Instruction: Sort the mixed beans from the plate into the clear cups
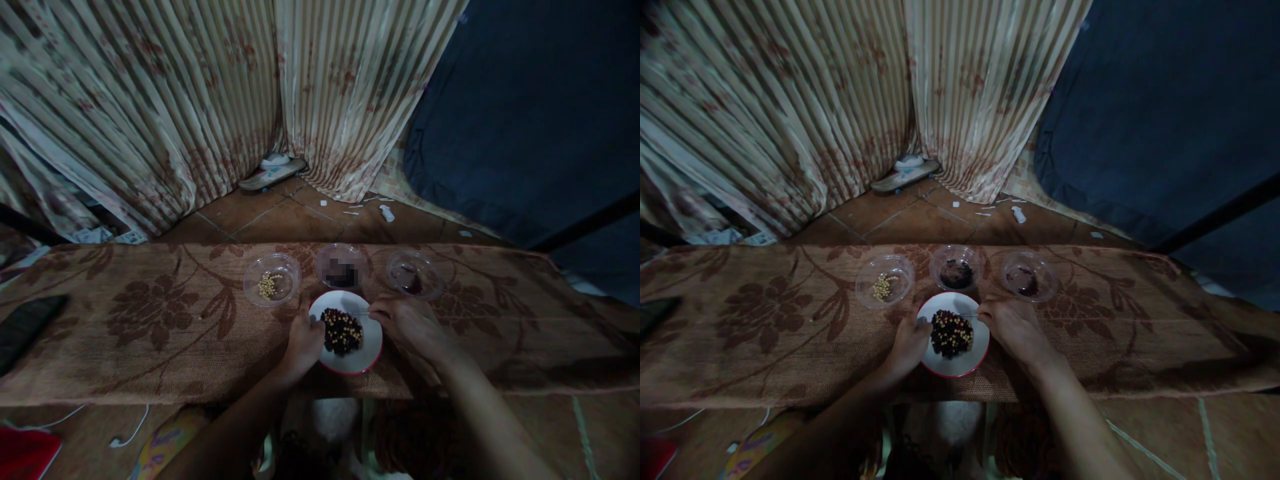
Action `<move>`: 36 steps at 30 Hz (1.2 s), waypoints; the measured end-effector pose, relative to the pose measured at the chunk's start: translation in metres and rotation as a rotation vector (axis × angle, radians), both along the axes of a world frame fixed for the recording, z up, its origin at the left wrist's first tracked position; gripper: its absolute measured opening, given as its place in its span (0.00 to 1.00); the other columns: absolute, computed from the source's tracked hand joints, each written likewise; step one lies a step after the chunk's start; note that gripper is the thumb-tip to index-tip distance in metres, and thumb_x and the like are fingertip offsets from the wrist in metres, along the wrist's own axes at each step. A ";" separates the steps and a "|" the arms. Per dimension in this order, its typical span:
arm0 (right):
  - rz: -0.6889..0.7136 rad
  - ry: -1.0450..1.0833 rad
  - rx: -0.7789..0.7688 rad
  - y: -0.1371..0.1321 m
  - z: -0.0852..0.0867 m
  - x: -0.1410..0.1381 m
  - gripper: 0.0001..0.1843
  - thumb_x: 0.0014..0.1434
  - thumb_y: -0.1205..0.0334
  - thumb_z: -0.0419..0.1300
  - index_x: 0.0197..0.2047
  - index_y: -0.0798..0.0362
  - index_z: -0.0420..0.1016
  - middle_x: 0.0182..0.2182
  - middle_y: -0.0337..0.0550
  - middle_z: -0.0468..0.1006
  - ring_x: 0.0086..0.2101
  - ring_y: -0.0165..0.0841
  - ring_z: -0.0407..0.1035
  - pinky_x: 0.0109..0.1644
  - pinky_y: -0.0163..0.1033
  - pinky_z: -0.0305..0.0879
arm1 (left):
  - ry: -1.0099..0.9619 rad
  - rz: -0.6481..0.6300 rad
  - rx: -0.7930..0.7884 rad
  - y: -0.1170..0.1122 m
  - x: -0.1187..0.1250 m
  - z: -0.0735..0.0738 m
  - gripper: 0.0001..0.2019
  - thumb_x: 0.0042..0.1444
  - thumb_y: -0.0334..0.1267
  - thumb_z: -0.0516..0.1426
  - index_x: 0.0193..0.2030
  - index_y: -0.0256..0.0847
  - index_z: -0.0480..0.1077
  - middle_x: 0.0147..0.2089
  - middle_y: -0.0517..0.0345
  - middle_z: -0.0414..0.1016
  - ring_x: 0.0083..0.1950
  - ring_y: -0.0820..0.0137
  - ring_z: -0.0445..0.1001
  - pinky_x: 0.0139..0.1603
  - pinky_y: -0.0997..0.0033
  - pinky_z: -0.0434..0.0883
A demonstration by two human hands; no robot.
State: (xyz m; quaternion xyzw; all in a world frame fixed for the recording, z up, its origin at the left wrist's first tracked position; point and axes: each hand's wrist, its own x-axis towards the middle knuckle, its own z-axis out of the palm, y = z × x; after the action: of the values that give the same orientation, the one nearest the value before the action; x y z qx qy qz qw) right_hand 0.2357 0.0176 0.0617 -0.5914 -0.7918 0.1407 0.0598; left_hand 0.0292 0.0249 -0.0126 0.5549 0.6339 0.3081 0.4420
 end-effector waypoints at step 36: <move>-0.049 0.025 -0.003 -0.003 0.003 -0.001 0.14 0.59 0.58 0.51 0.33 0.48 0.78 0.31 0.39 0.79 0.33 0.32 0.70 0.35 0.34 0.57 | -0.018 -0.009 -0.003 0.000 0.000 0.000 0.26 0.47 0.27 0.49 0.56 0.34 0.61 0.37 0.53 0.77 0.37 0.69 0.74 0.42 0.71 0.69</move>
State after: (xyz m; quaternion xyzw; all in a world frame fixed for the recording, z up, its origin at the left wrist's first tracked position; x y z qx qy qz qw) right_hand 0.2351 0.0149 0.0646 -0.6090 -0.7759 0.1479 0.0724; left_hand 0.0289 0.0250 -0.0129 0.5541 0.6280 0.3102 0.4499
